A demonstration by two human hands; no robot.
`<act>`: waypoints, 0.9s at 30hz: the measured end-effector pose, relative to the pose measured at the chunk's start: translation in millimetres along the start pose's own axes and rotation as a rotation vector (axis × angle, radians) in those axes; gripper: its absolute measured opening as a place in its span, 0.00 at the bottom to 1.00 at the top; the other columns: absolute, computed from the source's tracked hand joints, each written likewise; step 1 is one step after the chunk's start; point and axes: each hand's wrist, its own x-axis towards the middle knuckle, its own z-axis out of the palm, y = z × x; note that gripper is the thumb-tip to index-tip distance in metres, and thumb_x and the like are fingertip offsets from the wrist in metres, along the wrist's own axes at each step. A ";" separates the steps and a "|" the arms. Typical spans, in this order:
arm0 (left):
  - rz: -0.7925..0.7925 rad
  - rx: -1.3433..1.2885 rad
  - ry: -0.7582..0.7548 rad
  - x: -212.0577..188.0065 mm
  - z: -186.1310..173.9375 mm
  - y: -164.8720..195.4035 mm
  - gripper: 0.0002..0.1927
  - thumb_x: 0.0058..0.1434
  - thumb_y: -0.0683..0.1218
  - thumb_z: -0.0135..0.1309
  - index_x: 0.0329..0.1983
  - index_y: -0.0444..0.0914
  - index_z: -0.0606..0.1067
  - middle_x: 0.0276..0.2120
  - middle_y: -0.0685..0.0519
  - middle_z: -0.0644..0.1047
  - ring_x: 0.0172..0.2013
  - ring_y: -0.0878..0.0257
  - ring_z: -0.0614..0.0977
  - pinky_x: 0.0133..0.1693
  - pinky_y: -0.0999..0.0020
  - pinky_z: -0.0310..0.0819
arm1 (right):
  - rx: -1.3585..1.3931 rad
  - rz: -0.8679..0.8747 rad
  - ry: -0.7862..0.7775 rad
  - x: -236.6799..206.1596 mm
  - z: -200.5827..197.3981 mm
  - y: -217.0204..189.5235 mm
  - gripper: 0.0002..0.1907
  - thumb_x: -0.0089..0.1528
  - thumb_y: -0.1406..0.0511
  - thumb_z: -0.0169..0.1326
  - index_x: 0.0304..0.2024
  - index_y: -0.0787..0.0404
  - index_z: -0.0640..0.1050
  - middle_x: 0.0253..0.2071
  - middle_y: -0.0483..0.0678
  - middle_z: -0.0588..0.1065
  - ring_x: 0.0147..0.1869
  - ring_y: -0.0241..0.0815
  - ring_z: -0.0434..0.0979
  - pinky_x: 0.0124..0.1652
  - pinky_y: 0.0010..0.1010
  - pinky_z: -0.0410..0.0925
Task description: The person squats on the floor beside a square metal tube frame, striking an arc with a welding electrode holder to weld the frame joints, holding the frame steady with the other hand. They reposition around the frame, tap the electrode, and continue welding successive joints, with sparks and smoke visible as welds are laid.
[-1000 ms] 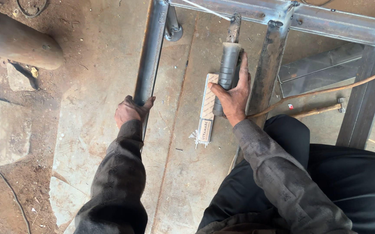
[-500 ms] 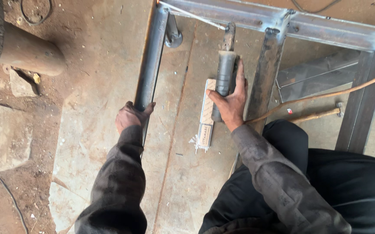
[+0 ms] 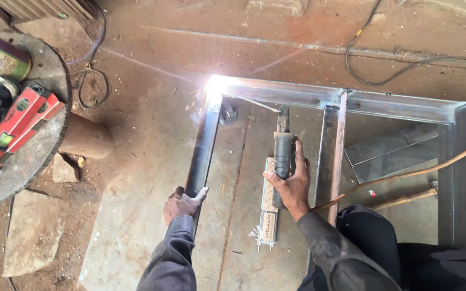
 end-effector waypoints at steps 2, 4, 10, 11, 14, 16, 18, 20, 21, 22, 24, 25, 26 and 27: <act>-0.004 -0.025 0.006 0.4 0.1 0.1 0.44 0.41 0.78 0.62 0.48 0.41 0.80 0.45 0.39 0.82 0.48 0.43 0.83 0.50 0.51 0.77 | -0.007 0.000 -0.002 0.5 0.6 2.3 0.59 0.45 0.60 0.71 0.75 0.58 0.57 0.57 0.58 0.69 0.61 0.55 0.71 0.59 0.44 0.66; 0.001 -0.004 0.015 1.0 1.4 -0.6 0.44 0.42 0.78 0.62 0.49 0.41 0.80 0.46 0.39 0.82 0.48 0.42 0.83 0.50 0.51 0.77 | -0.013 -0.044 0.000 0.7 1.3 5.9 0.60 0.45 0.60 0.72 0.76 0.59 0.56 0.58 0.59 0.68 0.62 0.57 0.70 0.60 0.45 0.64; 0.017 0.003 0.031 2.1 3.9 -1.8 0.45 0.41 0.78 0.61 0.50 0.42 0.79 0.46 0.39 0.82 0.48 0.43 0.84 0.50 0.52 0.78 | -0.010 -0.045 0.009 0.5 3.3 11.7 0.60 0.44 0.60 0.73 0.75 0.58 0.57 0.58 0.58 0.69 0.62 0.55 0.71 0.60 0.44 0.66; 0.020 -0.007 0.036 1.7 3.4 -1.5 0.45 0.41 0.78 0.62 0.50 0.42 0.79 0.46 0.40 0.82 0.48 0.43 0.84 0.50 0.52 0.78 | -0.017 -0.041 0.005 0.8 3.1 11.4 0.60 0.44 0.60 0.72 0.75 0.58 0.57 0.58 0.58 0.69 0.62 0.55 0.71 0.61 0.45 0.65; 0.022 0.000 0.013 -0.3 0.7 -0.1 0.45 0.42 0.79 0.61 0.49 0.41 0.80 0.45 0.40 0.83 0.47 0.45 0.85 0.50 0.53 0.79 | -0.018 -0.020 -0.024 1.6 2.2 9.3 0.60 0.45 0.59 0.72 0.75 0.58 0.56 0.58 0.57 0.69 0.62 0.54 0.71 0.62 0.45 0.65; -0.002 -0.013 -0.006 -2.0 -1.0 0.8 0.44 0.42 0.78 0.61 0.49 0.42 0.80 0.45 0.41 0.83 0.47 0.45 0.85 0.50 0.53 0.79 | 0.005 0.008 -0.065 1.4 1.1 7.9 0.60 0.46 0.58 0.71 0.76 0.58 0.55 0.57 0.58 0.68 0.62 0.54 0.70 0.63 0.45 0.65; -0.015 -0.024 -0.011 -3.0 -2.2 1.1 0.43 0.41 0.78 0.62 0.49 0.42 0.80 0.45 0.41 0.83 0.47 0.44 0.84 0.50 0.53 0.79 | 0.002 -0.014 -0.051 0.9 1.1 6.9 0.59 0.47 0.58 0.71 0.76 0.58 0.55 0.59 0.58 0.67 0.64 0.55 0.69 0.63 0.46 0.63; -0.016 -0.031 -0.003 -3.1 -2.9 0.8 0.44 0.40 0.78 0.62 0.48 0.42 0.80 0.44 0.41 0.83 0.48 0.44 0.84 0.50 0.53 0.79 | -0.004 -0.024 -0.043 0.6 1.1 6.4 0.59 0.47 0.58 0.71 0.76 0.58 0.55 0.60 0.58 0.67 0.65 0.55 0.68 0.64 0.46 0.63; -0.009 -0.017 0.000 -2.9 -3.0 0.8 0.44 0.41 0.79 0.61 0.49 0.42 0.80 0.44 0.41 0.83 0.48 0.44 0.84 0.50 0.53 0.79 | -0.010 -0.023 -0.042 0.5 0.9 6.2 0.59 0.47 0.57 0.71 0.76 0.58 0.55 0.60 0.58 0.67 0.64 0.54 0.68 0.63 0.46 0.63; -0.003 -0.004 0.003 -2.0 -3.0 1.3 0.45 0.41 0.79 0.61 0.49 0.42 0.80 0.45 0.41 0.83 0.48 0.44 0.84 0.50 0.53 0.79 | -0.015 -0.022 -0.042 0.8 1.2 5.9 0.59 0.47 0.57 0.71 0.76 0.58 0.55 0.59 0.57 0.67 0.64 0.54 0.69 0.63 0.46 0.64; -0.009 0.018 -0.013 -0.3 -3.5 1.3 0.46 0.41 0.80 0.60 0.50 0.42 0.79 0.45 0.40 0.83 0.48 0.44 0.84 0.50 0.52 0.79 | 0.041 0.022 -0.059 0.4 1.2 4.8 0.59 0.47 0.58 0.71 0.76 0.58 0.56 0.59 0.57 0.68 0.63 0.53 0.71 0.62 0.44 0.65; -0.020 0.025 -0.033 1.1 -3.7 2.0 0.46 0.41 0.80 0.60 0.49 0.42 0.79 0.46 0.40 0.83 0.49 0.44 0.84 0.50 0.52 0.78 | 0.070 0.042 -0.065 1.0 2.1 3.9 0.58 0.48 0.58 0.70 0.76 0.58 0.56 0.59 0.56 0.68 0.62 0.52 0.72 0.61 0.42 0.66; -0.029 0.031 -0.050 2.5 -3.8 2.5 0.46 0.42 0.80 0.59 0.49 0.42 0.79 0.46 0.40 0.82 0.49 0.44 0.84 0.51 0.52 0.78 | 0.065 0.045 -0.049 1.5 2.9 3.0 0.58 0.47 0.59 0.71 0.75 0.58 0.56 0.58 0.56 0.69 0.61 0.51 0.72 0.61 0.42 0.67; -0.047 0.026 -0.063 4.0 -4.0 2.8 0.46 0.41 0.80 0.59 0.50 0.42 0.79 0.47 0.40 0.82 0.49 0.44 0.84 0.51 0.52 0.78 | 0.062 0.041 -0.027 2.4 3.7 1.8 0.58 0.46 0.60 0.71 0.75 0.58 0.57 0.58 0.56 0.69 0.61 0.51 0.73 0.60 0.41 0.67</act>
